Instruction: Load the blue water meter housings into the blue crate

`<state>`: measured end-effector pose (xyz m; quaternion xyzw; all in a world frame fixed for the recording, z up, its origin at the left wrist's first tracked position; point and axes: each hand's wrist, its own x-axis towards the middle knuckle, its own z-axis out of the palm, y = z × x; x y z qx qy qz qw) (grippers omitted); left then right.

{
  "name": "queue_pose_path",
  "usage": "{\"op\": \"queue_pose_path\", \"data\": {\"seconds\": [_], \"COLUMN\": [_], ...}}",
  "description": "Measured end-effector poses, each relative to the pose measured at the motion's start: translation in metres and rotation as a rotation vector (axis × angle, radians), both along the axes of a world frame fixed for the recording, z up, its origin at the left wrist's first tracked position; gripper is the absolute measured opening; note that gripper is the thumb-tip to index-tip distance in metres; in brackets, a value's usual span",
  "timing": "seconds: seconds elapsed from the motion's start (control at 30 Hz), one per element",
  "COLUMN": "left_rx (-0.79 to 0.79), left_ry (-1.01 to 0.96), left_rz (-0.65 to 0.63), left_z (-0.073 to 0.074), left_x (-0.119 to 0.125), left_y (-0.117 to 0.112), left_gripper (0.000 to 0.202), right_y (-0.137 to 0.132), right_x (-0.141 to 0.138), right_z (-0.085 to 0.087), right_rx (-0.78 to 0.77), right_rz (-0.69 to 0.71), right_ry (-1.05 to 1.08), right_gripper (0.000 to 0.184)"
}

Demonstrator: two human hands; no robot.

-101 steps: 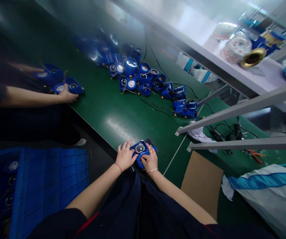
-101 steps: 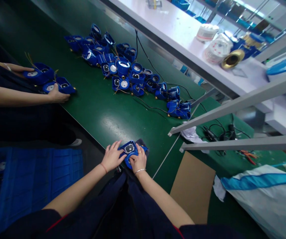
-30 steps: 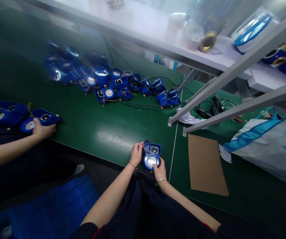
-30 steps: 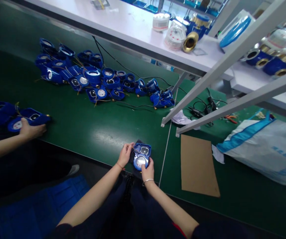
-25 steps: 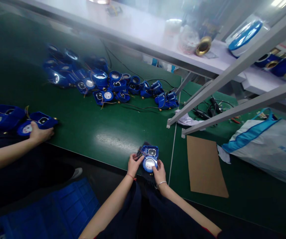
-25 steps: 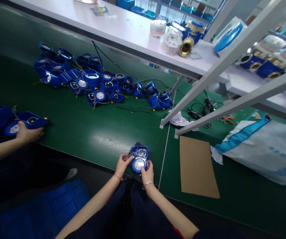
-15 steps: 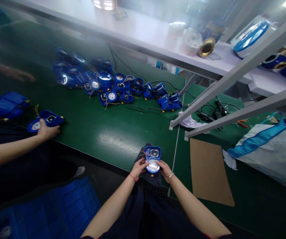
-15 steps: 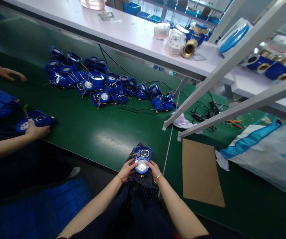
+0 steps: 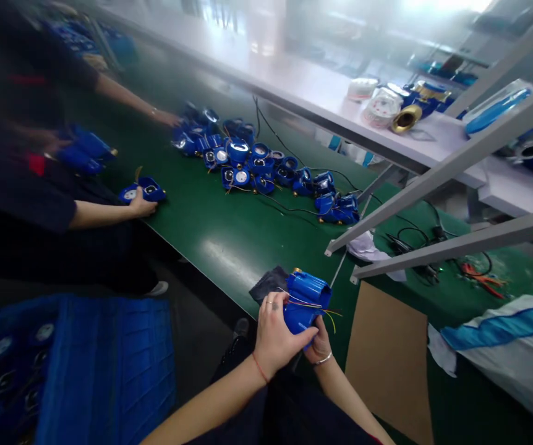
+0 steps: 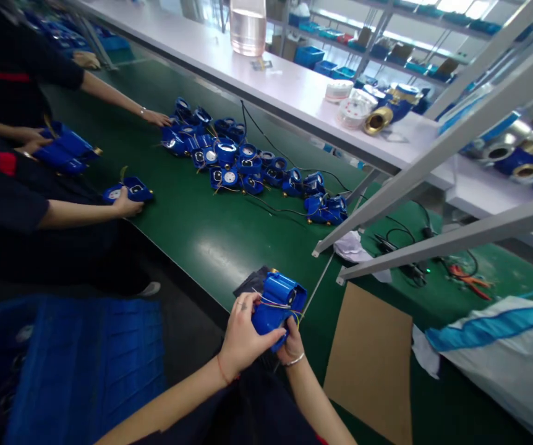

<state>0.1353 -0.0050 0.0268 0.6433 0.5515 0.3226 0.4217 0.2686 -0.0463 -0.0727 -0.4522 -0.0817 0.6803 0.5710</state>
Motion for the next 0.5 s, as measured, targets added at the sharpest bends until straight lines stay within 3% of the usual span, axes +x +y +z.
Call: {"op": "queue_pose_path", "data": {"seconds": [0.1,0.27,0.5], "left_rx": [0.072,0.111,0.037], "left_ry": [0.012,-0.077,-0.278], "left_rz": [0.052,0.160,0.378], "left_z": [0.018,0.026,0.033], "left_x": [-0.003,-0.022,-0.076], "left_y": [-0.019,-0.051,-0.091], "left_gripper": [0.064,0.064,0.072], "right_y": [0.002,0.007,-0.001], "right_x": [0.001,-0.004,-0.052], "right_z": [0.010,0.027,0.049], "right_rx": [0.053,0.119,0.157], "right_rz": [0.084,0.231,0.479], "right_ry": [0.018,0.043,-0.065], "right_gripper": [0.053,0.052,0.049]}}
